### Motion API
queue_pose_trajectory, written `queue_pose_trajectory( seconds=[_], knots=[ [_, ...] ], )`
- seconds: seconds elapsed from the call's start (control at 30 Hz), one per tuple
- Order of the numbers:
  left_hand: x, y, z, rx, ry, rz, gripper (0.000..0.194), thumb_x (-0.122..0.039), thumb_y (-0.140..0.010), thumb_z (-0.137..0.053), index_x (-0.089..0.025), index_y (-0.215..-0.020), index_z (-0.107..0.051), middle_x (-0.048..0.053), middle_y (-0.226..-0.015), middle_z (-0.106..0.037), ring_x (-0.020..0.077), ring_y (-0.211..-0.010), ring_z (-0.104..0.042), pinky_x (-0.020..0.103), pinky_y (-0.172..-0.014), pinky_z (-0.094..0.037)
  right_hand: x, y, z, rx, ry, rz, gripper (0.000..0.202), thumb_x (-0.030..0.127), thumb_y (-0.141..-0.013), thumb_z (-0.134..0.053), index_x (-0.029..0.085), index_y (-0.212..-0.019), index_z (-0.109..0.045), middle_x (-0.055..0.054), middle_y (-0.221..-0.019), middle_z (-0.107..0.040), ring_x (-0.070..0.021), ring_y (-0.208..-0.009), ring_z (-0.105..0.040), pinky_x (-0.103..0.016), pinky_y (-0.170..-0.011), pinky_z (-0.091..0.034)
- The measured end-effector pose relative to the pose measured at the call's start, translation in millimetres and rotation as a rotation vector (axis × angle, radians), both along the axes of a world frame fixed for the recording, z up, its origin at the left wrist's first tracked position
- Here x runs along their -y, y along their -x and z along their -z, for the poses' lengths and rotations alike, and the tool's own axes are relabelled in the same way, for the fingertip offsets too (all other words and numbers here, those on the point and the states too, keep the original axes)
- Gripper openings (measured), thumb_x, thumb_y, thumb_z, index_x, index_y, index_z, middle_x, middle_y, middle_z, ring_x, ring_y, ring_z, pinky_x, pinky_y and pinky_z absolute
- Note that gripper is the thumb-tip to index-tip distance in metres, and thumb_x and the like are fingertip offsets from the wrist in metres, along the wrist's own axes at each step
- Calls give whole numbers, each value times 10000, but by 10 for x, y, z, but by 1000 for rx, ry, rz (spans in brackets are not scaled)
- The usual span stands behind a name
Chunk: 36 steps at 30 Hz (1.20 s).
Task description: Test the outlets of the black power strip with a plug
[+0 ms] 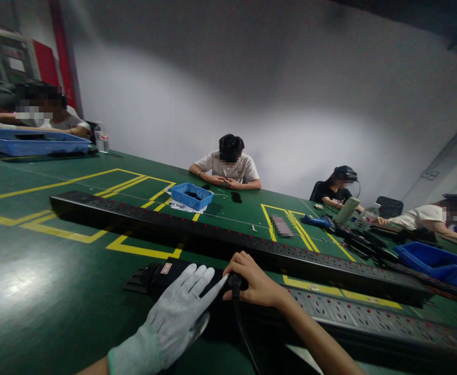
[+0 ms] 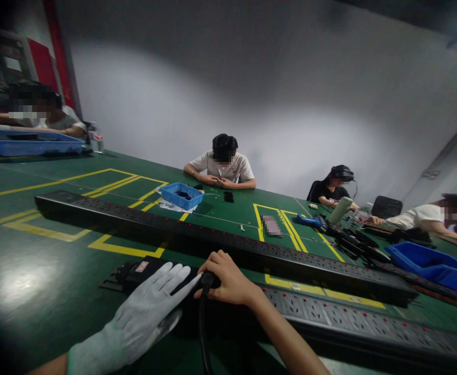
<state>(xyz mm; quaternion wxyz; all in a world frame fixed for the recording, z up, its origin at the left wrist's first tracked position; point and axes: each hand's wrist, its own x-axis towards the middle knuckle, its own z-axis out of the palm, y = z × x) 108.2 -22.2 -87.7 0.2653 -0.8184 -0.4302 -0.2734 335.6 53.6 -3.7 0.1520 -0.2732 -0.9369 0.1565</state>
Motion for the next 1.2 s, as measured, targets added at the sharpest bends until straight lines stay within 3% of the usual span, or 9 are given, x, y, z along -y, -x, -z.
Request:
queue_pose_trajectory(
  seconds=[0.33,0.8,1.07,1.2],
  knots=[
    [10,13,7,27,-2,11,697,-173,-827,-525,-269,-1487,-321,56,-1462,-449,313,-1344,-396,471,-1078,-371,13,1,-6,-11,-42,-32,416,526,-805,-719,212,-1053,-605,-36,-1018,-573,-199,-955,-494,-339,-866,-384],
    [-12,51,-7,2,24,43,737,-647,-879,-474,-282,-1497,-301,74,-1461,-450,336,-1336,-393,476,-1077,-336,-8,-16,17,-19,-65,-45,390,492,-824,-716,221,-1080,-602,-42,-1027,-601,-205,-961,-515,-348,-864,-381],
    [-20,51,-10,-32,19,43,795,-708,-863,-440,-273,-1507,-274,81,-1472,-435,348,-1344,-378,474,-1073,-332,-8,-20,24,-45,-61,-54,396,511,-825,-708,212,-1067,-614,-42,-1014,-603,-200,-953,-521,-350,-878,-389],
    [-20,47,-3,-39,11,26,763,-653,-875,-480,-276,-1507,-275,81,-1467,-441,349,-1336,-391,481,-1067,-344,0,-23,16,-57,-51,-48,377,511,-839,-693,212,-1058,-623,-47,-1012,-597,-199,-949,-528,-347,-869,-402]
  ],
)
